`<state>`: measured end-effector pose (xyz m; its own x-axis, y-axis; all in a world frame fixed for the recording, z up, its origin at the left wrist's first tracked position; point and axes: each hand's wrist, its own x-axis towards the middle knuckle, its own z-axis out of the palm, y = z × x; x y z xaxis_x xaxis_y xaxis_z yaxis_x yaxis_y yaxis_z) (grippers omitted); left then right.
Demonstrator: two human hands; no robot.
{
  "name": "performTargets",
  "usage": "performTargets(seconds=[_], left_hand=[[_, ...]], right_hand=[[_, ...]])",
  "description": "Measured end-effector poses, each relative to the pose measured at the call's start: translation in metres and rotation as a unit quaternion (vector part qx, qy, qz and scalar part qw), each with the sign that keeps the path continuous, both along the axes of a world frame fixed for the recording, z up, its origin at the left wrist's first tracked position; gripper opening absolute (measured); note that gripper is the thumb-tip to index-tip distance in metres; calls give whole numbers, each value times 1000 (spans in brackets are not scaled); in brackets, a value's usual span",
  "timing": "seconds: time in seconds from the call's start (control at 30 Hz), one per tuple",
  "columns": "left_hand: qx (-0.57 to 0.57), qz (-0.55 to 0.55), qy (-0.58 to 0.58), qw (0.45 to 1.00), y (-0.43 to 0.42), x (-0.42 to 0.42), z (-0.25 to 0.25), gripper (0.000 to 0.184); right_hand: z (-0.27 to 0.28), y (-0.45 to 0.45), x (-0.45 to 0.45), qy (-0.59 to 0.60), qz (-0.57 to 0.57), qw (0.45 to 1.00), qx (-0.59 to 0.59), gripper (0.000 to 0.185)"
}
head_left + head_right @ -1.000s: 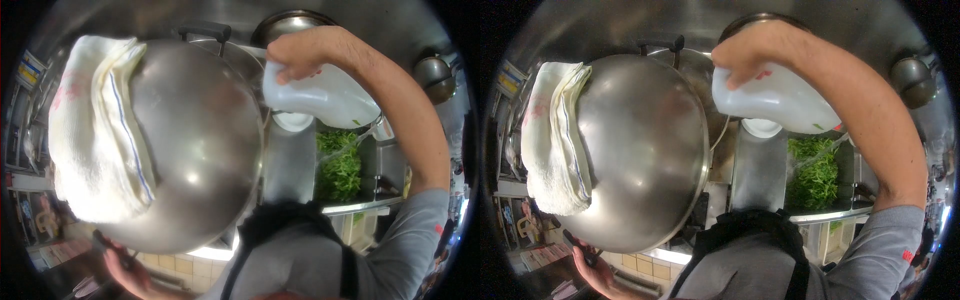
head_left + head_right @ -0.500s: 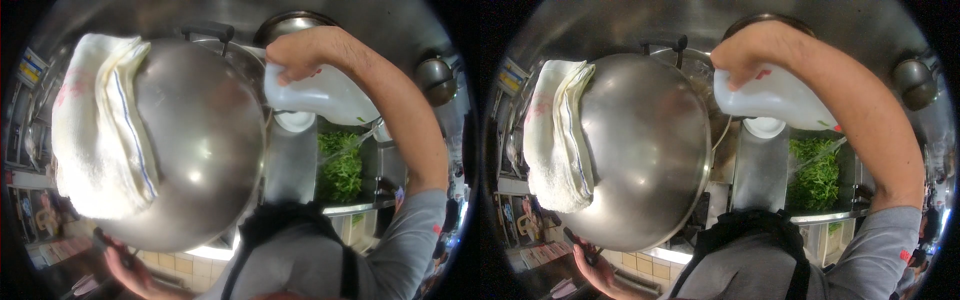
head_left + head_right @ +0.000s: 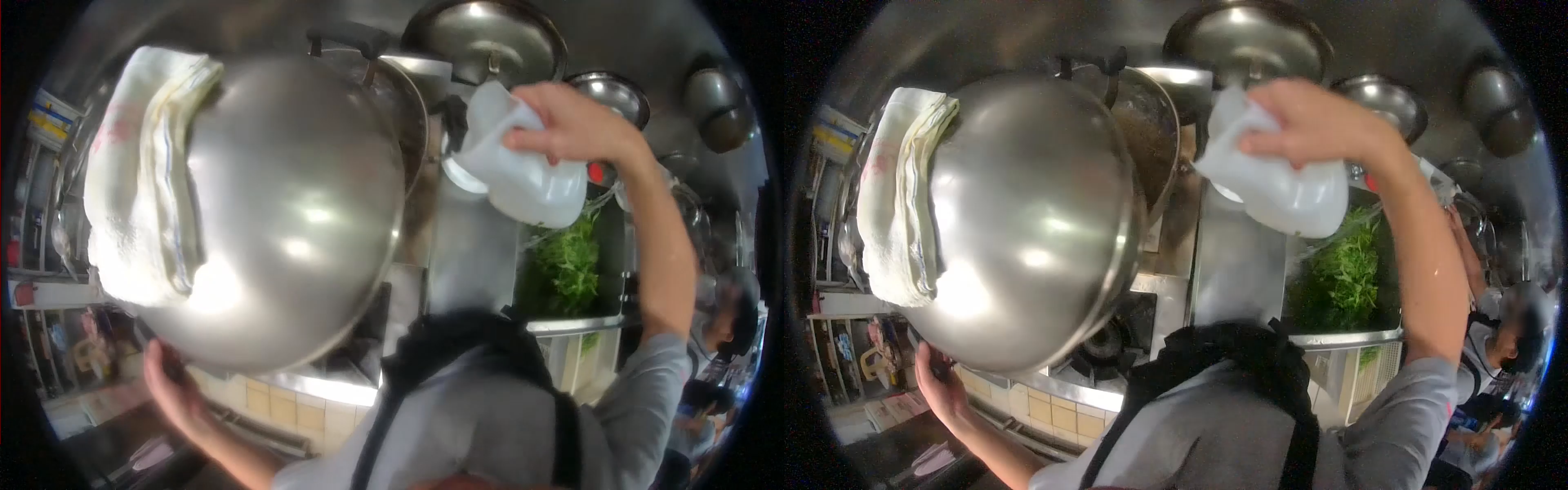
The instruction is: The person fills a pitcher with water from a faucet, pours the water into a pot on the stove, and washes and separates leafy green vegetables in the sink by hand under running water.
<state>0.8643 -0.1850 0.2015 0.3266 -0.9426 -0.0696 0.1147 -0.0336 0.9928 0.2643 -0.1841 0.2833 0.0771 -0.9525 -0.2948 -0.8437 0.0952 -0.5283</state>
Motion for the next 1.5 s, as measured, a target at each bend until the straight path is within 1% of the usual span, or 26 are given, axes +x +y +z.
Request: performTargets(seconds=[0.03, 0.07, 0.13, 0.23, 0.3, 0.33, 0.43, 0.5, 0.57, 0.63, 0.7, 0.73, 0.8, 0.83, 0.87, 0.93, 1.0, 1.07, 1.1, 1.17, 1.2, 1.23, 1.27, 1.37, 1.43, 1.5], left_hand=[[25, -21, -10, 999, -9, 7, 2, 11], [29, -23, -13, 999, -20, 12, 2, 11], [22, -104, -21, 994, -41, 23, 1, 14], [44, -92, -78, 992, -72, 23, 6, 19], [64, -77, -92, 991, -94, 24, 8, 22], [73, -82, -97, 989, -113, 38, 5, 26], [69, -98, -110, 987, -141, 42, 2, 30], [55, -104, -116, 986, -159, 37, 4, 32], [54, -146, -175, 972, -177, 33, 5, 27], [58, -131, -187, 972, -185, 24, 9, 30], [62, -119, -200, 971, -193, 14, 14, 33], [75, -99, -222, 967, -195, 10, 16, 36], [89, -81, -245, 962, -206, 4, 20, 40], [86, -59, -259, 960, -212, 2, 21, 41], [84, -38, -271, 958, -218, -1, 20, 44], [90, -92, -250, 960, -244, 5, 20, 43], [94, -142, -228, 959, -274, 27, 18, 43], [-34, -275, -348, 896, -302, 49, 6, 41], [-34, -276, -350, 895, -300, 37, 10, 41], [-81, -253, -491, 829, -289, -2, 25, 40], [-81, -254, -493, 828, -299, -10, 30, 40], [-5, -207, -383, 900, -310, -18, 32, 40], [72, -153, -263, 950, -319, -26, 35, 40], [40, -102, -267, 958, -315, -79, 42, 44], [23, -155, -243, 957, -351, -64, 30, 46], [17, -155, -251, 955, -368, -67, 24, 45]], right_hand=[[-18, 17, -7, -51, -22, 998, -3, 30], [-35, 34, -11, -66, -47, 997, -2, 29], [-82, 72, -17, -67, -97, 993, -17, 30], [-168, 119, -15, -84, -151, 978, -119, 36], [-216, 150, -4, -186, -271, 938, -112, 39], [-215, 159, 6, -264, -325, 902, -109, 40], [-209, 188, 18, -213, -320, 920, -82, 41], [-194, 199, 12, -191, -269, 942, -65, 41], [-185, 205, -1, -166, -184, 969, 5, 40], [-187, 213, -19, -207, -156, 966, -12, 37], [-161, 211, -32, -142, -88, 985, 51, 35], [-148, 205, -34, -144, -89, 984, 52, 35], [-121, 190, -43, -56, -105, 991, 62, 34], [-114, 178, -45, -64, -129, 990, 1, 35], [-107, 161, -46, -93, -119, 985, -78, 37], [-102, 120, -41, -289, -225, 926, -89, 41], [-93, 70, -31, -343, -216, 902, -147, 48], [-101, 23, -21, -429, -237, 851, -189, 58], [-101, 4, -13, -474, -239, 828, -180, 59], [-99, -26, 4, -518, -241, 803, -170, 60], [-98, -39, 13, -536, -231, 797, -155, 58], [-97, -48, 19, -555, -221, 790, -138, 56], [-95, -50, 24, -554, -235, 779, -175, 45], [-110, -54, 15, -528, -230, 793, -199, 40], [-111, -46, 14, -521, -233, 794, -206, 38], [-112, -41, 14, -513, -241, 796, -212, 37]])
